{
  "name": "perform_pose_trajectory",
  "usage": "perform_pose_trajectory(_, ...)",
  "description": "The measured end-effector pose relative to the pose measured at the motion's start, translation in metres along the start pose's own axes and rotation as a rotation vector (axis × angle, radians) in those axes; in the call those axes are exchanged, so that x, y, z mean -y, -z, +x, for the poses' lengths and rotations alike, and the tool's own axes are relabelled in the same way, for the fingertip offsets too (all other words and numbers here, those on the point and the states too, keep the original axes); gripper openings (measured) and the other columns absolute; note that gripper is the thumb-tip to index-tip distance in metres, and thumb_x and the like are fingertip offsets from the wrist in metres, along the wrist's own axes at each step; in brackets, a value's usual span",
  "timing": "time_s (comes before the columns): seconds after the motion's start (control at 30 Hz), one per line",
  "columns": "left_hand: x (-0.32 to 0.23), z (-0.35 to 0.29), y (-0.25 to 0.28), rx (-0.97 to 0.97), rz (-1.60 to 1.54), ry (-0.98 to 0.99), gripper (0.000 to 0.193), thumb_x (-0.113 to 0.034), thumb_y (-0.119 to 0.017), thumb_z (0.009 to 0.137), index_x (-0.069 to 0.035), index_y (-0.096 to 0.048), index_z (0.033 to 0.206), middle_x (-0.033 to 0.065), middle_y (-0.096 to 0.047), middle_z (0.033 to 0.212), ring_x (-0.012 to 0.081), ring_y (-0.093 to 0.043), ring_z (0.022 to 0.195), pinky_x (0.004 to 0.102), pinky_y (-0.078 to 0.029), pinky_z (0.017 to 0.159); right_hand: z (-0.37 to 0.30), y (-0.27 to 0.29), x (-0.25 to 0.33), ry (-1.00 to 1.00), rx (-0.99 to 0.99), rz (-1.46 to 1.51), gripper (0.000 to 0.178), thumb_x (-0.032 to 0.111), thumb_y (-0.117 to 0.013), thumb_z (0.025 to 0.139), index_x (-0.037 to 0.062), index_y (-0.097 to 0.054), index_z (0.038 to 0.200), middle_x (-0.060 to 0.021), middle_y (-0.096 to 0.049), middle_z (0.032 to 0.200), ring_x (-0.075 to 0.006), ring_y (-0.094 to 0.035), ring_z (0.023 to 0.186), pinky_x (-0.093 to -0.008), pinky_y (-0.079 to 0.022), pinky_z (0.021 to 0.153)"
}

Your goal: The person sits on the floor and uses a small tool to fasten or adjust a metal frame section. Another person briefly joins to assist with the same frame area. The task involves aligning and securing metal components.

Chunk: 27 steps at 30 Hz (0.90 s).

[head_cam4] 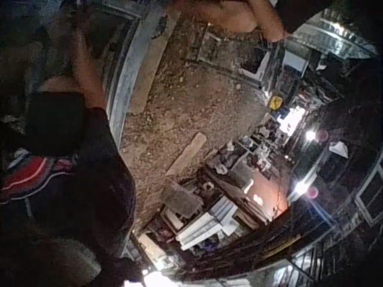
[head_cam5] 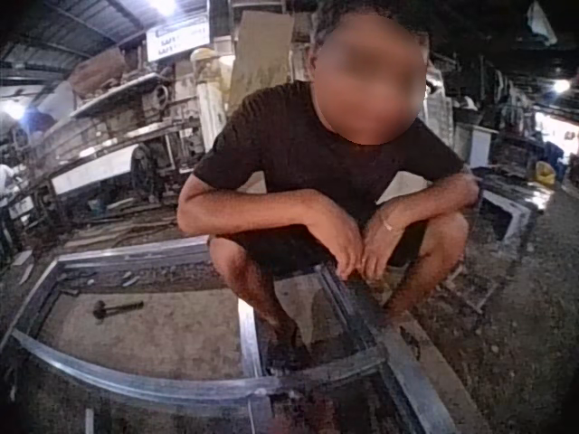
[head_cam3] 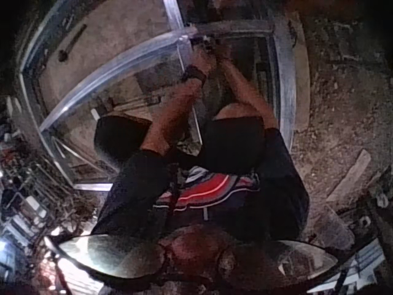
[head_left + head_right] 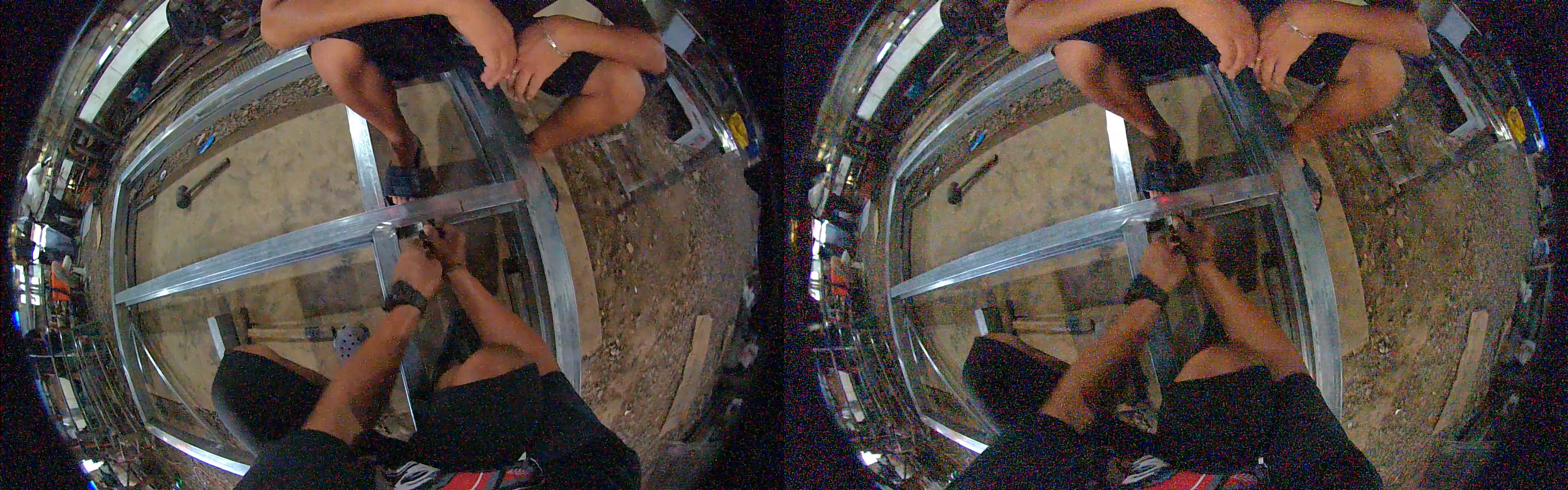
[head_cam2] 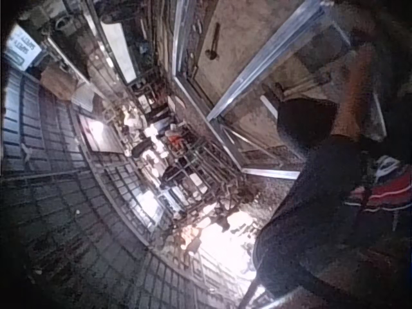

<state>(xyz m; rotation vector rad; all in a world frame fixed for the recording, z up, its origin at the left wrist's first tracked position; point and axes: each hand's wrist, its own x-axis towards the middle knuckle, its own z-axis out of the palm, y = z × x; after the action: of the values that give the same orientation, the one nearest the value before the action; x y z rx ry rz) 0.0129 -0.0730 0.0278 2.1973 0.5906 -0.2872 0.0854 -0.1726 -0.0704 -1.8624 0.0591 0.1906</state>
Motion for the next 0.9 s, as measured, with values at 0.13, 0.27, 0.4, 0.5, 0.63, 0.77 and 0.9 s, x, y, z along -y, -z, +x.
perform_pose_trajectory(0.13, 0.025, 0.005, -0.031, -0.247, -0.598, 0.093, 0.056, -0.042, -0.065, 0.097, 0.004, -0.064, 0.128, 0.0187, -0.071, 0.119, 0.0346, -0.070, 0.105, 0.0467, -0.056, 0.091, -0.009, -0.019, 0.030, 0.186, -0.010, -0.015, 0.037, 0.036, -0.080, 0.091, 0.0003, -0.073, 0.086, -0.0133, -0.074, 0.080, -0.0209, -0.065, 0.067, -0.0413, -0.053, 0.065)
perform_pose_trajectory(0.27, 0.008, 0.035, -0.042, -0.239, -1.198, 0.683, 0.058, -0.049, -0.064, 0.097, 0.005, -0.070, 0.118, 0.0150, -0.073, 0.110, 0.0305, -0.071, 0.094, 0.0444, -0.055, 0.082, -0.007, -0.003, 0.030, 0.111, -0.016, 0.085, 0.053, 0.050, -0.082, 0.086, -0.0003, -0.067, 0.078, -0.0210, -0.071, 0.078, -0.0223, -0.061, 0.069, -0.0429, -0.051, 0.068)
perform_pose_trajectory(0.4, 0.009, 0.065, -0.050, -0.536, -1.470, 0.737, 0.058, -0.050, -0.063, 0.098, 0.006, -0.072, 0.112, 0.0155, -0.073, 0.106, 0.0296, -0.070, 0.090, 0.0451, -0.054, 0.076, -0.002, 0.002, 0.039, 0.124, 0.053, -0.175, 0.064, 0.059, -0.081, 0.082, -0.0012, -0.060, 0.073, -0.0236, -0.065, 0.074, -0.0278, -0.057, 0.066, -0.0465, -0.048, 0.068)
perform_pose_trajectory(0.5, 0.013, 0.071, -0.059, -0.564, -1.468, 0.737, 0.054, -0.045, -0.061, 0.096, 0.004, -0.068, 0.118, 0.0153, -0.072, 0.111, 0.0290, -0.069, 0.096, 0.0446, -0.054, 0.082, -0.002, 0.002, 0.041, 0.105, 0.060, -0.247, 0.065, 0.059, -0.081, 0.082, -0.0013, -0.059, 0.070, -0.0240, -0.065, 0.074, -0.0311, -0.055, 0.065, -0.0488, -0.047, 0.069)
perform_pose_trajectory(0.63, 0.013, 0.080, -0.076, -0.514, -1.373, 0.694, 0.071, -0.053, -0.071, 0.082, 0.004, -0.064, 0.124, 0.0157, -0.068, 0.122, 0.0282, -0.066, 0.108, 0.0430, -0.054, 0.089, 0.003, 0.004, 0.018, 0.193, -0.027, -0.414, 0.061, 0.056, -0.081, 0.084, -0.0015, -0.063, 0.072, -0.0223, -0.066, 0.075, -0.0282, -0.059, 0.067, -0.0464, -0.049, 0.070)
perform_pose_trajectory(0.77, 0.036, 0.095, -0.086, -0.412, -0.950, 0.576, 0.093, -0.061, -0.081, 0.067, 0.004, -0.060, 0.130, 0.0162, -0.064, 0.132, 0.0274, -0.063, 0.119, 0.0414, -0.054, 0.097, 0.009, 0.005, 0.018, 0.151, 0.083, -0.244, 0.049, 0.047, -0.081, 0.088, -0.0013, -0.073, 0.087, -0.0145, -0.072, 0.081, -0.0221, -0.065, 0.073, -0.0399, -0.053, 0.073)
perform_pose_trajectory(0.9, 0.090, 0.111, -0.060, -0.159, 0.201, 0.344, 0.116, -0.069, -0.091, 0.052, 0.003, -0.056, 0.136, 0.0166, -0.059, 0.143, 0.0265, -0.060, 0.131, 0.0398, -0.054, 0.104, -0.012, -0.004, 0.042, -0.096, 0.212, 0.391, 0.035, 0.035, -0.078, 0.094, 0.0018, -0.076, 0.105, -0.0058, -0.075, 0.090, -0.0185, -0.067, 0.076, -0.0351, -0.054, 0.074)
